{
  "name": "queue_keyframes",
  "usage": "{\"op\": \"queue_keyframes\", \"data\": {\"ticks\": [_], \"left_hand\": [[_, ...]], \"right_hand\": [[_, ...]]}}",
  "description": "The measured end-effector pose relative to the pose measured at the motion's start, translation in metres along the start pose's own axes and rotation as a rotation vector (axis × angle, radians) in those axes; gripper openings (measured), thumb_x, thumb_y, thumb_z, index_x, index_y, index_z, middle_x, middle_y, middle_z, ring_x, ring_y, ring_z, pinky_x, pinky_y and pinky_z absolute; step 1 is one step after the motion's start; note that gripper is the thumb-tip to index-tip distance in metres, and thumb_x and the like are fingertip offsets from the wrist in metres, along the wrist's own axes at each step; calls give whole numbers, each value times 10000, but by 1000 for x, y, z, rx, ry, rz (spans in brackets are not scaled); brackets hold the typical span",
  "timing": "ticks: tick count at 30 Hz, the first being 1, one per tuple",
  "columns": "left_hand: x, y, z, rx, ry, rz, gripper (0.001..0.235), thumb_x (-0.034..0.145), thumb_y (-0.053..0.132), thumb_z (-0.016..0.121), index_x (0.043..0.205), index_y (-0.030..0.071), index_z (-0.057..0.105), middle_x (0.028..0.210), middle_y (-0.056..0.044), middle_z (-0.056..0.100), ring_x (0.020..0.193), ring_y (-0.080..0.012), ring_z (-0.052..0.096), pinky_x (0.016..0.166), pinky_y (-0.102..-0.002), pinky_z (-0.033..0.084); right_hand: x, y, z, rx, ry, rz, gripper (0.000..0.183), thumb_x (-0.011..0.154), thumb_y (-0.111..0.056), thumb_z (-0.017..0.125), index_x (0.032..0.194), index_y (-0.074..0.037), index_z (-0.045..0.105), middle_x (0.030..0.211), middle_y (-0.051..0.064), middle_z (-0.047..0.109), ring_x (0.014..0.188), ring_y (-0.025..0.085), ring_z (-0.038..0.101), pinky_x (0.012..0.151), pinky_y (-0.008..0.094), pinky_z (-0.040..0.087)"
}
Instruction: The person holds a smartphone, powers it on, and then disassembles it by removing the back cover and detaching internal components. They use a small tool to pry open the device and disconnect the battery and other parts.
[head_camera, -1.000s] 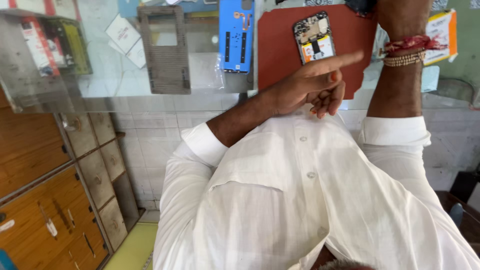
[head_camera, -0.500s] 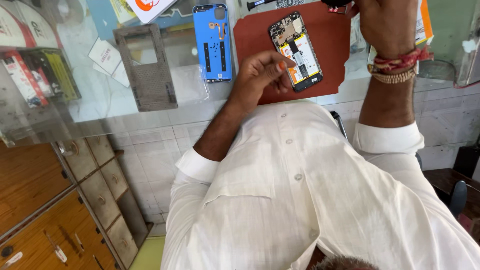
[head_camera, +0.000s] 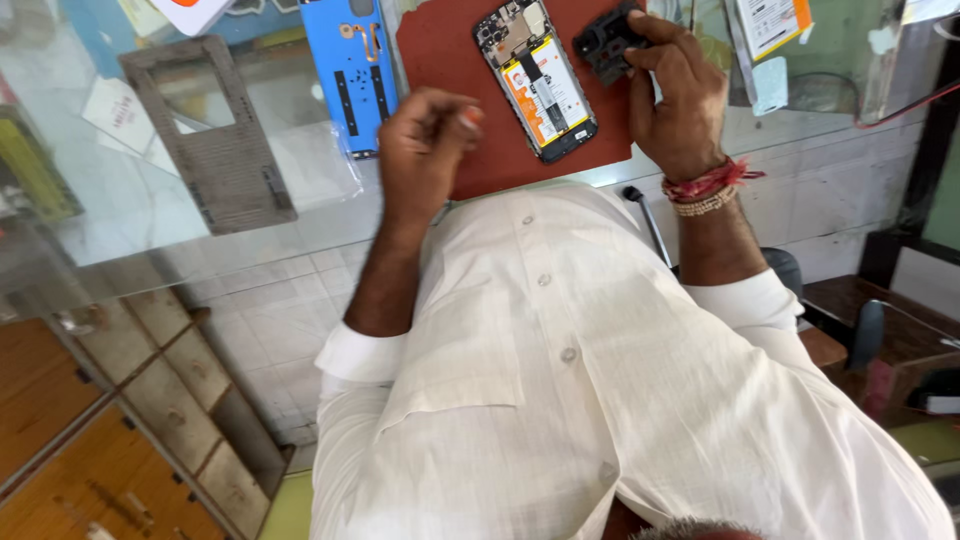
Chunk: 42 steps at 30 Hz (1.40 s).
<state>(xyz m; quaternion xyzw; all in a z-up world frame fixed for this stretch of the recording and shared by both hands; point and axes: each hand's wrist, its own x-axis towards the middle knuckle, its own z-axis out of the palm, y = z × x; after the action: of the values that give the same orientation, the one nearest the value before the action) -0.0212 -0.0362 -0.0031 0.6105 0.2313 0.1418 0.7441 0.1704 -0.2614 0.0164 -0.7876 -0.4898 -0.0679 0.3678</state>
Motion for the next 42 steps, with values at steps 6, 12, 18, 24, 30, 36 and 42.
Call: {"op": "queue_keyframes", "data": {"ticks": [6, 12, 18, 24, 30, 36, 42], "left_hand": [[1, 19, 26, 488, -222, 232, 280, 937, 197, 798, 1116, 16, 681, 1031, -91, 728, 936, -202, 708, 794, -344, 569], [9, 41, 23, 686, -183, 432, 302, 912, 194, 838, 1107, 17, 692, 1095, -125, 710, 1055, -335, 655, 933, -435, 496], [14, 48, 4, 776, -92, 486, 296, 913, 174, 853, 1120, 16, 714, 1150, -111, 698, 1085, -325, 627, 961, -427, 501], [10, 34, 12, 932, -289, 527, 380, 844, 203, 858, 1159, 42, 720, 1354, -80, 651, 1128, -306, 574, 970, -462, 470], [10, 22, 22, 967, -468, 522, 397, 846, 256, 863, 1145, 42, 714, 1451, -68, 591, 1080, -297, 555, 976, -476, 465], [13, 23, 14, 998, -469, 530, 414, 839, 265, 844, 1167, 46, 718, 1419, -65, 603, 1078, -297, 555, 964, -468, 467], [13, 21, 1, 973, -376, 553, 373, 907, 249, 831, 1196, 43, 719, 1390, -56, 621, 1102, -279, 554, 988, -437, 469]], "right_hand": [[-5, -9, 4, 114, 119, 172, 88, 964, 61, 819, 1003, 36, 745, 1196, 172, 733, 1011, 276, 742, 847, 361, 596], [-3, -1, 21, 96, 277, 248, 228, 964, 17, 913, 949, 7, 687, 1004, 113, 753, 870, 227, 733, 775, 346, 575], [18, -16, 12, 381, 261, 536, 283, 904, 74, 832, 1034, 9, 589, 967, 58, 682, 753, 96, 699, 651, 235, 554], [16, -5, 11, 616, 111, 679, 282, 863, 158, 749, 1085, 30, 632, 1012, 44, 702, 824, 65, 681, 710, 217, 561], [7, 5, 11, 666, 139, 598, 127, 1096, 168, 766, 1107, 76, 680, 1045, 78, 734, 827, 85, 631, 736, 238, 506], [28, -8, 16, 863, 155, 697, 116, 948, 74, 742, 1003, 12, 662, 936, 22, 721, 829, 69, 668, 785, 232, 541], [33, -7, 31, 774, 128, 594, 109, 1080, 121, 795, 1086, 59, 706, 971, 100, 725, 845, 123, 670, 790, 260, 554]]}}
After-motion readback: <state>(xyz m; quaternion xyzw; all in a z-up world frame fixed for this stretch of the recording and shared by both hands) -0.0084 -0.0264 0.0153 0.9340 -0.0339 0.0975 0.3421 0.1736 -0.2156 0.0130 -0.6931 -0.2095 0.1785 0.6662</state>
